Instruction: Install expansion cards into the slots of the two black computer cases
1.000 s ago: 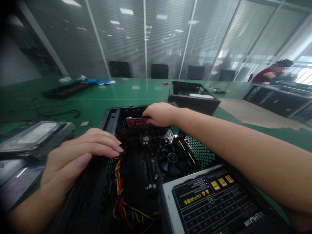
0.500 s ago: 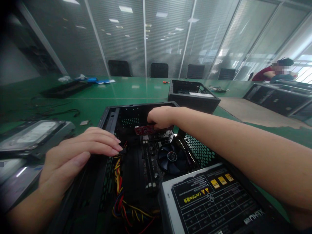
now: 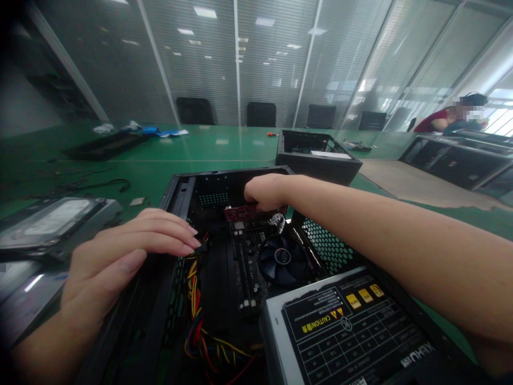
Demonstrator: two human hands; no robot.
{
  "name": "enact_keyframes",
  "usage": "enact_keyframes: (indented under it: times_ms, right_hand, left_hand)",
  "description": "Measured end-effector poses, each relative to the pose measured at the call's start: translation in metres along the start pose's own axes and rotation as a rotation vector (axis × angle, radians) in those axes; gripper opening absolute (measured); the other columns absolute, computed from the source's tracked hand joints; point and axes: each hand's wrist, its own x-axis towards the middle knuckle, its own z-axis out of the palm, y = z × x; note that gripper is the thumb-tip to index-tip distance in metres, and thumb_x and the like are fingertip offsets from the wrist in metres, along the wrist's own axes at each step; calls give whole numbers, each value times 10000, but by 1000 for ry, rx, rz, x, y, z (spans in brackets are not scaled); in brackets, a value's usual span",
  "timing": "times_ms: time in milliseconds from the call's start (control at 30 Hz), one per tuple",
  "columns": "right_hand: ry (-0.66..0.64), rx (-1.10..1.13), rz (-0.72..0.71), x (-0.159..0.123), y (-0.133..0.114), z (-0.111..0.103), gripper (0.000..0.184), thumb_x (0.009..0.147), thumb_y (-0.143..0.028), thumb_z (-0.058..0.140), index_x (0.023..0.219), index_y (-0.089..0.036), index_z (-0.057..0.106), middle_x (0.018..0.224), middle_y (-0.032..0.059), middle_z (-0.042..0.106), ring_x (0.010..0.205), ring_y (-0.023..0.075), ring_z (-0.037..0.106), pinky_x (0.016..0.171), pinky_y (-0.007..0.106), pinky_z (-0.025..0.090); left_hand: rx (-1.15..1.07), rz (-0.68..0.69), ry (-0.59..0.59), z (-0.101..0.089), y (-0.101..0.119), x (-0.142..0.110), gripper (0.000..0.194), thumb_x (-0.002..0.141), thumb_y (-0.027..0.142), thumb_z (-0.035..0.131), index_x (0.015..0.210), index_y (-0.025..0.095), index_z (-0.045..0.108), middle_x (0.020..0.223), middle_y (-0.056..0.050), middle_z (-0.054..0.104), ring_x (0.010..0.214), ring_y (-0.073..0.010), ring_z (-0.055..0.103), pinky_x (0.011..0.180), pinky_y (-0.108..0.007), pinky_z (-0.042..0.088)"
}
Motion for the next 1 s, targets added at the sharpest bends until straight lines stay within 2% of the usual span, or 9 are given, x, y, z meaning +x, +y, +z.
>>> enact_keyframes:
  times_ms: [133,300,500,667,767,867,933,1000]
  right_hand:
    - [-19,-27,29,3,2,4,289,745,-306,598,991,-195,702,901,79,687,785,201,601,664,298,376]
    - [10,-75,22,6,1,7,237,726,-295,608,922,-200,702,835,69,671,695,197,588,586,298,357]
    - [13,-57,11,5,-3,4,235,717,-256,633,928,-179,703,835,77,665,695,188,584,608,305,370]
    - [12,-18,4,8,-1,9,249,735,-251,631,962,-177,702,859,80,667,718,198,596,600,305,385]
    - [60,32,-38,5,-1,8,329,731,-277,669,1049,-192,683,926,73,670,769,211,611,643,316,423]
    - [196,100,-144,-19,-11,-17,429,771,-353,680,1164,-183,643,1063,90,656,925,224,614,779,332,461]
    - [295,175,-214,-56,-29,-41,443,845,-424,614,1209,-171,624,1119,101,646,997,213,606,848,327,467]
    - [361,250,-277,-104,-57,-56,462,886,-484,554,1240,-193,612,1132,91,654,999,192,619,862,311,481]
  left_hand:
    - [-3,4,-1,0,-1,0,312,911,246,419,905,176,722,950,-85,722,973,-237,639,915,-389,469]
    - [-6,4,-2,0,-1,-1,313,914,252,420,909,175,723,957,-87,721,974,-240,639,922,-390,467]
    - [-3,-7,-5,-1,4,2,326,923,264,415,893,177,728,942,-82,723,960,-238,642,916,-388,462]
    - [-11,-7,-8,-1,3,3,338,929,273,407,885,174,727,935,-82,722,956,-239,639,907,-393,453]
    - [-19,0,-8,-1,1,2,346,927,271,396,891,173,726,953,-84,721,971,-240,633,920,-403,441]
    - [-36,29,-2,-1,1,0,335,920,262,397,906,171,719,955,-84,722,970,-234,627,923,-406,432]
    - [-51,53,9,-1,0,-1,318,911,246,404,905,170,713,939,-82,723,954,-226,626,911,-399,430]
    - [-60,68,20,0,-2,-2,310,907,239,405,902,171,708,928,-80,723,937,-218,625,901,-392,427]
